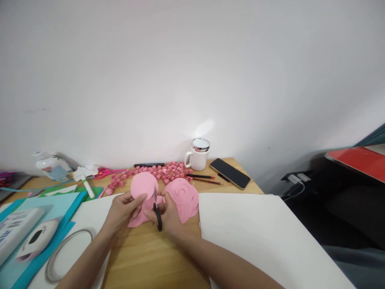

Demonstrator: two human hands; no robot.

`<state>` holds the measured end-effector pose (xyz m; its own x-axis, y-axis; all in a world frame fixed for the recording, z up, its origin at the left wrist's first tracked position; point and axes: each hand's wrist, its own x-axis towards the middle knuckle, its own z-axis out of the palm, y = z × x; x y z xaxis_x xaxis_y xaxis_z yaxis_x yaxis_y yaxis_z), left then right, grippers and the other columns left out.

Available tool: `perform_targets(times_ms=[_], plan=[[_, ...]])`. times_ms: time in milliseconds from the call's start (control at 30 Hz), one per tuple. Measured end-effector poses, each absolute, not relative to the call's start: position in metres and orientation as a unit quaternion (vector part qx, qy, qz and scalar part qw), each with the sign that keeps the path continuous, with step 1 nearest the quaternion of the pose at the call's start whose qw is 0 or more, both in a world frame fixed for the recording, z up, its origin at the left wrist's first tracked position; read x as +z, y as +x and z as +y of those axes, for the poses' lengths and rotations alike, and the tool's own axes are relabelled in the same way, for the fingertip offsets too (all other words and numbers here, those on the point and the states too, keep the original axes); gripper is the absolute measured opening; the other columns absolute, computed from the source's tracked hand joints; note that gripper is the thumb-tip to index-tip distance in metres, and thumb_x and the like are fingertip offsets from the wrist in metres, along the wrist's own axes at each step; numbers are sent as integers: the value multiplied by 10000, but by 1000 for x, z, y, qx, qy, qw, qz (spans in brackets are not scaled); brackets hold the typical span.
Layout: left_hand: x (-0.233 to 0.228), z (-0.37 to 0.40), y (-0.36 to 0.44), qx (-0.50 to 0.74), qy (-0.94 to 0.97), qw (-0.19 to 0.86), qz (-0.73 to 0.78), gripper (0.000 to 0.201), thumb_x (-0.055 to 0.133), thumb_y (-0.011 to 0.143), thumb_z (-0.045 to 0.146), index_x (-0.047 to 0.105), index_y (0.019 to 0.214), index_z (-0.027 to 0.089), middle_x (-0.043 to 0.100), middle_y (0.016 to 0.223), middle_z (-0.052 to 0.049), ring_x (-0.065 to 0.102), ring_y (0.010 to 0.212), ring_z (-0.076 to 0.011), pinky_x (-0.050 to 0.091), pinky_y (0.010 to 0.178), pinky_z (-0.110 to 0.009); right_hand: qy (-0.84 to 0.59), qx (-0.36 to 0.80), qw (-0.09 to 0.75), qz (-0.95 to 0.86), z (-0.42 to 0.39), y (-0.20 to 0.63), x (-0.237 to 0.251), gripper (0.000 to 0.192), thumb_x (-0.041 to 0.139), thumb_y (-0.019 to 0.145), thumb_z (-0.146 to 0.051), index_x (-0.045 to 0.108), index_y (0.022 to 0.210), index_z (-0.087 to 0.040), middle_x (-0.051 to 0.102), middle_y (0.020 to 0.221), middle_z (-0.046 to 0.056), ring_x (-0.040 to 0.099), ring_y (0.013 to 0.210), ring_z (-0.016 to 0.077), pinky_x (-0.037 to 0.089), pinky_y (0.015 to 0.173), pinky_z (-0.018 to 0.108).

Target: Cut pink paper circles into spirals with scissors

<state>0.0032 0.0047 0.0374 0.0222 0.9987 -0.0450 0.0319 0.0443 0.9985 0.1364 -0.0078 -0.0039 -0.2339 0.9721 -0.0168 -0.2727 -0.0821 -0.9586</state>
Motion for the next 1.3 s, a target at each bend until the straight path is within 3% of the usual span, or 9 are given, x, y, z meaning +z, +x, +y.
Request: perform_targets(times_ms=[167,333,733,933,1000,1100,1300], plan=[[36,7,-1,455,518,500,525,346,702,633,365,480,480,147,397,332,77,297,305,-33,182,339,-170,-355,643,522,-434,-5,138,2,493,765,560,-248,413,903,-217,512,612,-81,452,499,81,356,494,202],[38,7,-1,451,527,490,528,355,698,632,363,469,464,151,392,329,75,296,309,-35,188,344,-175,-356,647,518,-432,-3,140,0,537,773,549,-258,400,934,-224,509,630,-76,442,502,85,331,473,200],[41,6,-1,462,524,492,520,338,675,676,352,472,496,151,380,309,83,272,306,-30,186,350,-169,-390,605,492,-489,-3,142,-10,435,684,670,-311,427,1004,-200,483,470,-101,412,386,74,265,368,165],[41,5,4,483,481,564,467,247,621,737,367,515,639,166,512,421,64,342,284,-44,233,318,-165,-393,609,485,-490,-5,139,-12,424,663,680,-364,422,988,-199,480,424,-103,408,354,78,259,353,163],[39,5,4,476,481,562,475,264,639,717,360,515,598,159,499,397,59,344,284,-45,231,314,-165,-388,618,479,-488,-6,137,-12,410,673,671,-370,414,945,-208,488,434,-100,415,362,81,259,357,164],[35,6,3,466,498,530,504,340,683,665,340,471,479,151,422,318,67,311,284,-35,206,325,-165,-385,628,476,-481,-7,137,-9,421,709,638,-342,396,892,-220,502,481,-97,416,381,79,279,375,172],[37,6,1,436,503,519,536,357,704,601,385,483,455,147,405,331,65,295,297,-36,176,329,-173,-361,625,507,-472,-5,141,-1,514,755,585,-247,392,949,-226,534,648,-64,501,547,109,385,545,234]])
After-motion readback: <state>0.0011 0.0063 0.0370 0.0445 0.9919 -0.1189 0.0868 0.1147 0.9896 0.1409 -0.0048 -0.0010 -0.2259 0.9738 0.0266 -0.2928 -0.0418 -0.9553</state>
